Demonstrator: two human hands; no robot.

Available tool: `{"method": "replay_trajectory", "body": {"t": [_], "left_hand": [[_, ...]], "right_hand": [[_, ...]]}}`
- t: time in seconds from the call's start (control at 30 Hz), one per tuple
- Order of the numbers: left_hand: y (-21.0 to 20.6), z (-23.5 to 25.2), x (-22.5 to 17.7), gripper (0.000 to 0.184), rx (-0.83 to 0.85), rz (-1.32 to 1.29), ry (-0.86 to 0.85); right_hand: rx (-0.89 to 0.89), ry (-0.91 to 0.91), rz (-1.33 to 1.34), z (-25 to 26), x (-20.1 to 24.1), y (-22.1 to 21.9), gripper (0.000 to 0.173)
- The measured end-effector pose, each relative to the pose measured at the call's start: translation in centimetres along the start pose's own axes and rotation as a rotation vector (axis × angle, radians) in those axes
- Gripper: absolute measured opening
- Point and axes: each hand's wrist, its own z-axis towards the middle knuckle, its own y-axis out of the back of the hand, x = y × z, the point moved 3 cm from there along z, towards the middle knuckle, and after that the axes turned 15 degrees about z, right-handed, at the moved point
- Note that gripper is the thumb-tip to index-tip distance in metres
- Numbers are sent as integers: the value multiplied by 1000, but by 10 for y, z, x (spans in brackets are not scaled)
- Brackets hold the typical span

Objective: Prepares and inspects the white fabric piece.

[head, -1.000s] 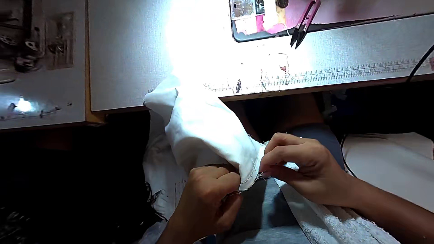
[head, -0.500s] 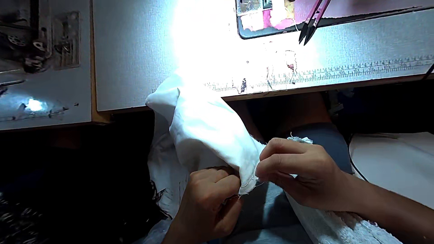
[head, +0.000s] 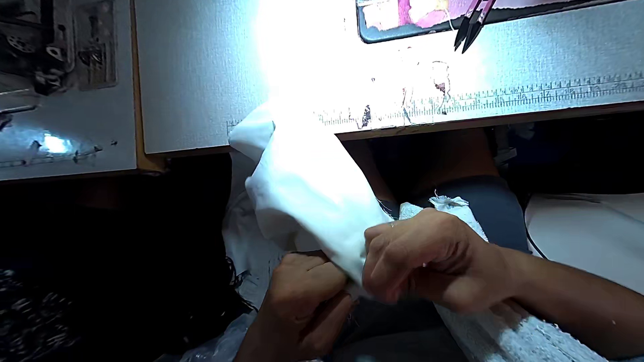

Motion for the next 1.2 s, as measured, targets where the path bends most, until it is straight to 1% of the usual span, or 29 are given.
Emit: {"method": "replay_trajectory", "body": {"t": [0.07,0.13,0.17,0.2,0.27,0.3,0.37,0.43,0.5,0.57,0.7,0.8,0.83,0.87,0.93,0.97,1.0,1.03,1.1,1.13,1.17,1.2], "left_hand": [[5,-7,1,26,-17,-56,19],[16,-14,8,27,-80,-75,67],[18,-13,13,26,-104,-83,77],[17,-14,15,24,-105,-96,81],[10,-15,10,24,-102,-141,86],[8,-10,10,24,-115,-142,71],[7,-5,9,26,-130,-131,65],[8,-5,6,28,-135,-130,66],[8,-6,4,27,-137,-124,64],[9,-8,3,27,-143,-121,64],[5,-9,5,24,-107,-130,69],[2,-4,6,26,-67,-165,62],[3,-3,5,26,-48,-185,62],[4,-3,5,25,-29,-213,64],[13,-14,6,25,-17,-273,104],[20,-20,8,25,-41,-279,141],[25,-20,13,24,-67,-271,158],[25,-17,18,24,-79,-263,157],[18,-17,12,26,-73,-291,163],[15,-12,10,26,-89,-307,148],[15,-4,10,26,-112,-305,124],[16,1,7,26,-139,-281,111]], "right_hand": [[-71,-91,-345,-21,-16,30,13],[-184,-170,-571,-47,-24,61,13],[-236,-170,-572,-52,-21,67,13],[-272,-146,-511,-52,-16,64,11],[-294,-76,-388,-48,-7,39,7],[-281,-14,-379,-39,-3,33,8],[-239,94,-451,-24,3,21,12],[-188,130,-530,-11,6,9,16],[-148,141,-544,-1,4,3,13],[-138,126,-445,4,4,6,11],[-89,64,-108,11,8,0,9],[47,65,79,20,10,-12,12],[96,50,71,21,9,-11,13],[110,17,-7,17,5,-1,13],[25,-116,-274,-6,-13,33,12],[-32,-177,-364,-22,-21,48,13],[-82,-204,-406,-31,-22,58,14],[-109,-193,-393,-33,-19,62,14],[-140,-153,-314,-34,-13,43,12],[-139,-120,-340,-29,-11,35,20],[-131,-81,-452,-22,-12,30,36],[-130,-45,-604,-17,-16,23,48]]}}
